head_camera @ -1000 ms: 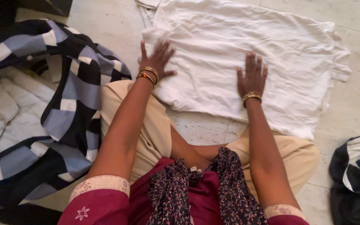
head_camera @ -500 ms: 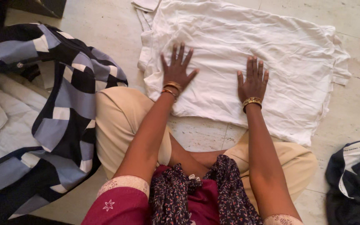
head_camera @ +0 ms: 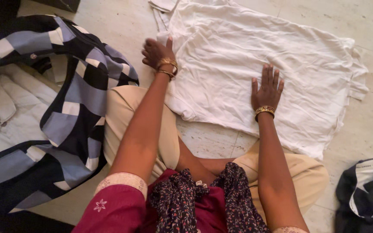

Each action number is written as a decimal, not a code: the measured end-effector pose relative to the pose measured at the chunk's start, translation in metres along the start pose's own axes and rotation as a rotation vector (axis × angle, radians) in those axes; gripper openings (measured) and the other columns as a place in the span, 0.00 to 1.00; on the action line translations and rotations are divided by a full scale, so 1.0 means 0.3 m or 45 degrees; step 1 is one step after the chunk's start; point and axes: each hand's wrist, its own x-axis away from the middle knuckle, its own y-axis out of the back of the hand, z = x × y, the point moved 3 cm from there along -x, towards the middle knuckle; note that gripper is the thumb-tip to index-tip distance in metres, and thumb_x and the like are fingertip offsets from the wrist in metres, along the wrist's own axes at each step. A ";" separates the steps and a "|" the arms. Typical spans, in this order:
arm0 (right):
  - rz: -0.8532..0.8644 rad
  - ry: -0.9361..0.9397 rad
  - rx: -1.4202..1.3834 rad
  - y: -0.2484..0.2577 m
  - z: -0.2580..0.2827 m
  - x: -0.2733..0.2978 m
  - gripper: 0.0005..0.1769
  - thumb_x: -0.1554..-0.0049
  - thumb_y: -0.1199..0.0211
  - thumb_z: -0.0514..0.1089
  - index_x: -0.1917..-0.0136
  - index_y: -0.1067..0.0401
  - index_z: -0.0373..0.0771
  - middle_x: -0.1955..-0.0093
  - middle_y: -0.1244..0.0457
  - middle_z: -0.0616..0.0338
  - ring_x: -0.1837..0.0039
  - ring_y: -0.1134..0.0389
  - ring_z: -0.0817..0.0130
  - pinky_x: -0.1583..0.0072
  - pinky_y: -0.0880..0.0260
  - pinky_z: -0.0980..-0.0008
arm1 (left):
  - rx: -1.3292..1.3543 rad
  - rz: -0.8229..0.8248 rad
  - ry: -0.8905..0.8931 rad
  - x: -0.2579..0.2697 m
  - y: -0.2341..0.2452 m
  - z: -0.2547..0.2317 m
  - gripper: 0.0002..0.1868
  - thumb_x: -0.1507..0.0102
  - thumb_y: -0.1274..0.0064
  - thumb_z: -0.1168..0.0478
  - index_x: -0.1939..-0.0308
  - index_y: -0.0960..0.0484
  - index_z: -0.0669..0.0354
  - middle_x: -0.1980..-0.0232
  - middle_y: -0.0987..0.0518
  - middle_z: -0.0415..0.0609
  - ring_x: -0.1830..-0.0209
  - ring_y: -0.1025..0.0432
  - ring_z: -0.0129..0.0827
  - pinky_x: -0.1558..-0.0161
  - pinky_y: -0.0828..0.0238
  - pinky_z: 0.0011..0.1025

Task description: The person buttons a white shirt, smooths it out by hand, and folds it into a small rectangle before placing it into a bag, then spreads out a pair of dark trousers and begins folding them.

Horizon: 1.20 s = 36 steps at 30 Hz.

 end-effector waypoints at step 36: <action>-0.003 -0.078 0.304 -0.193 0.194 -0.105 0.42 0.39 0.48 0.54 0.15 0.54 0.48 0.12 0.64 0.57 0.13 0.67 0.54 0.22 0.72 0.33 | 0.008 0.179 -1.002 0.381 0.112 -0.117 0.30 0.30 0.51 0.48 0.24 0.35 0.44 0.18 0.44 0.42 0.16 0.61 0.38 0.21 0.70 0.56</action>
